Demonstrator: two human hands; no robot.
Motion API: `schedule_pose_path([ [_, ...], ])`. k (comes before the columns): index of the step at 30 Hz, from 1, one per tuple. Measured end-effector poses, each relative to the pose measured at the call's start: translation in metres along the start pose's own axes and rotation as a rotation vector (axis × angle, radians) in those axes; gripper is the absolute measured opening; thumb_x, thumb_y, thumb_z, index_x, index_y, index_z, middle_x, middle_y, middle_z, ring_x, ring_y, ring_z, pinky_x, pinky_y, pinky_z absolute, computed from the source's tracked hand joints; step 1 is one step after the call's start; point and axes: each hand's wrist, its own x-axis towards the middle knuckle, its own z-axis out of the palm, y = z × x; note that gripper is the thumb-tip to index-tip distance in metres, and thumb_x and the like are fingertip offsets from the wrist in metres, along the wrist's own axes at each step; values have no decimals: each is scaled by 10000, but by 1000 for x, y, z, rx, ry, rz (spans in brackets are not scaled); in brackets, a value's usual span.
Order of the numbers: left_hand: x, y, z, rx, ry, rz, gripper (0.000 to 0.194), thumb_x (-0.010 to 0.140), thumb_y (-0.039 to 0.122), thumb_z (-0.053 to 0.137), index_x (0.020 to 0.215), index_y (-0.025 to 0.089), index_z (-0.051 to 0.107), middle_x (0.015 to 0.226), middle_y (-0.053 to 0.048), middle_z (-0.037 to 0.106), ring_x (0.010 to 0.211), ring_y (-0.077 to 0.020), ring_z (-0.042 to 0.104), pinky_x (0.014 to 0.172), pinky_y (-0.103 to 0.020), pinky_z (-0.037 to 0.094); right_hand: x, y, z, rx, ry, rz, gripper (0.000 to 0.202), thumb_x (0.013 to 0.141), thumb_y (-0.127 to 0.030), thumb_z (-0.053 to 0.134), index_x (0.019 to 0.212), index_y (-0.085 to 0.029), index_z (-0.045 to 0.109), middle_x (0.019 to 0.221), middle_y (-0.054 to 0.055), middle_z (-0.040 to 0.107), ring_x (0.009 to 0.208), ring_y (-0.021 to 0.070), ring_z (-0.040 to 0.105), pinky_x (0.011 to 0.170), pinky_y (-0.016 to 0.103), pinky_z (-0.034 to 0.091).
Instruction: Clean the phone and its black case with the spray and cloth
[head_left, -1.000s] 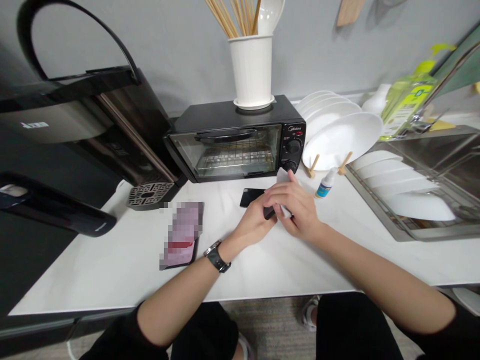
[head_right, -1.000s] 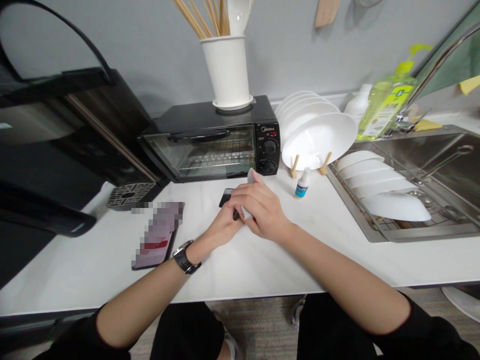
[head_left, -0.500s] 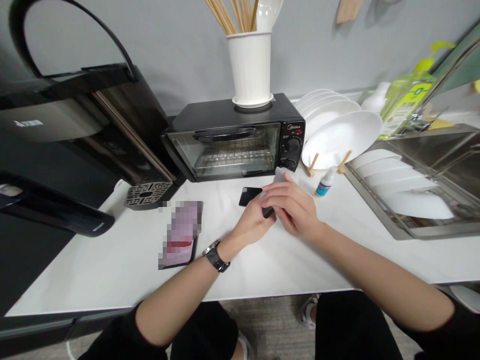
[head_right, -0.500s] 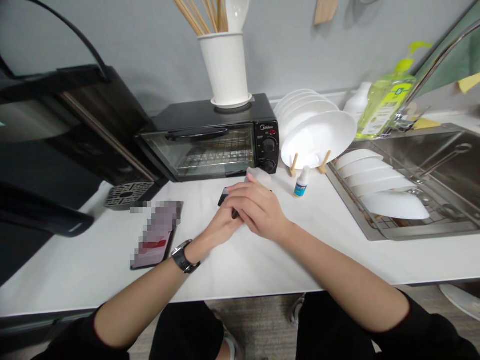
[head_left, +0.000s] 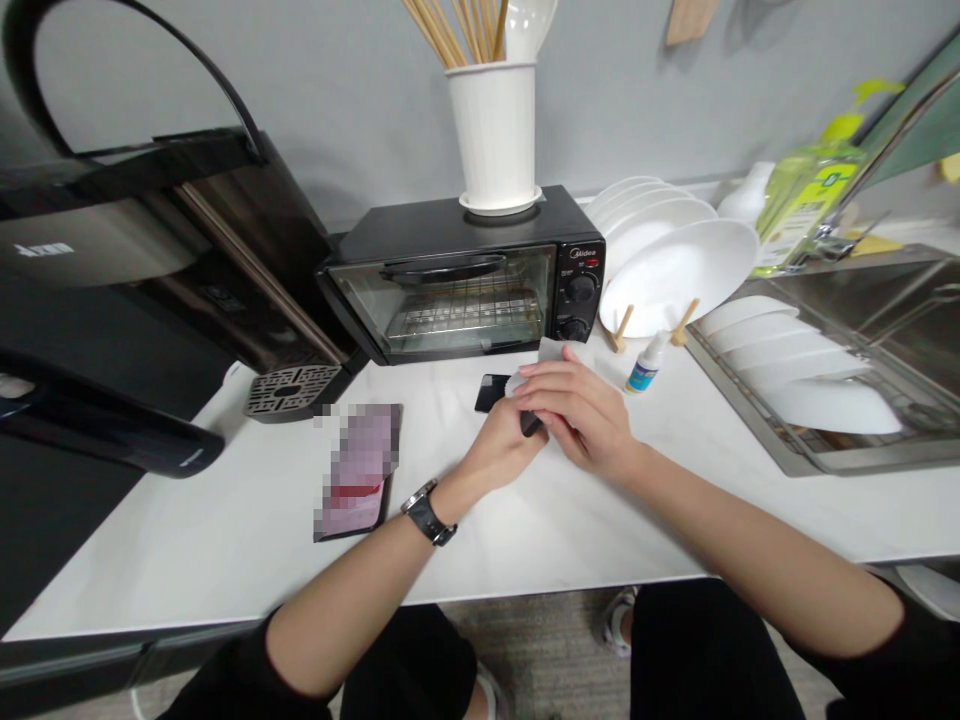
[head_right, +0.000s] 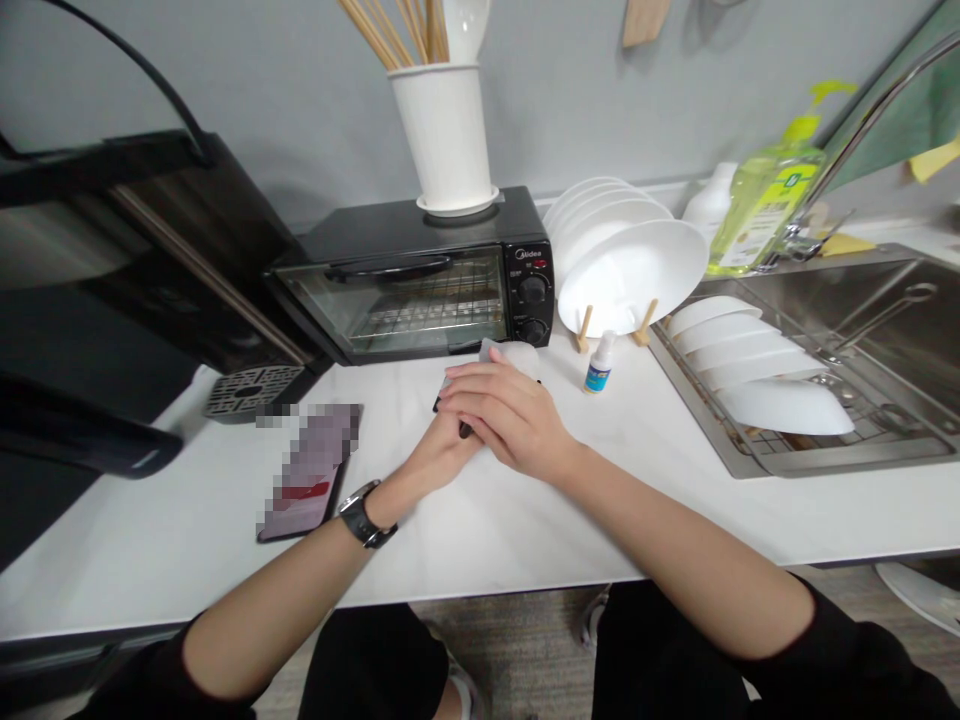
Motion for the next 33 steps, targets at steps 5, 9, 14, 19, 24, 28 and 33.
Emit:
schedule_pose_path([
  [5,1,4,-2,-21,-27,3,228,920,328,618,1084,171,599,1062,-84,697,976,-270,652,872,-396,525,-1,12,1,111,26,267,615,932,-502,689,1444,-253,458,1356,135,685,1329,308,625,1256,628,310],
  [9,1,5,-1,-13,-17,13,282,914,289,615,1169,177,568,1149,-88,691,1025,-261,651,913,-395,524,2,14,-2,82,-14,273,469,953,-570,613,1297,-254,572,1319,130,682,1359,327,590,1239,654,315],
  [14,0,0,2,39,4,40,179,952,267,568,1077,158,637,1088,-98,720,1059,-284,660,954,-431,535,2,0,-3,-4,-68,8,350,1015,-165,486,1327,-288,584,1206,50,756,1294,246,659,1236,573,389],
  [19,1,0,1,-28,-33,107,349,946,256,610,1289,195,597,1337,-107,666,1226,-289,630,1071,-451,502,0,5,1,-7,54,139,674,940,-369,693,1532,-284,383,1493,139,585,1432,321,532,1244,632,347],
  [24,2,-1,1,19,-9,88,431,931,260,619,1352,208,539,1406,-126,631,1251,-298,624,1072,-466,500,2,8,1,29,-15,241,496,894,-465,730,1309,-268,543,1282,114,684,1349,337,588,1210,669,361],
  [28,1,-7,3,106,9,183,327,952,203,542,1278,182,570,1425,-133,611,1349,-306,559,1155,-477,427,-1,2,2,-57,-35,-19,273,988,-181,560,1242,-274,594,1129,51,746,1199,236,691,1210,557,419],
  [33,1,-4,1,60,-25,84,269,947,258,596,1201,170,593,1280,-124,677,1173,-297,642,1026,-440,513,-1,7,2,-12,-23,155,423,929,-268,680,1329,-248,544,1242,95,714,1260,271,654,1220,569,391],
])
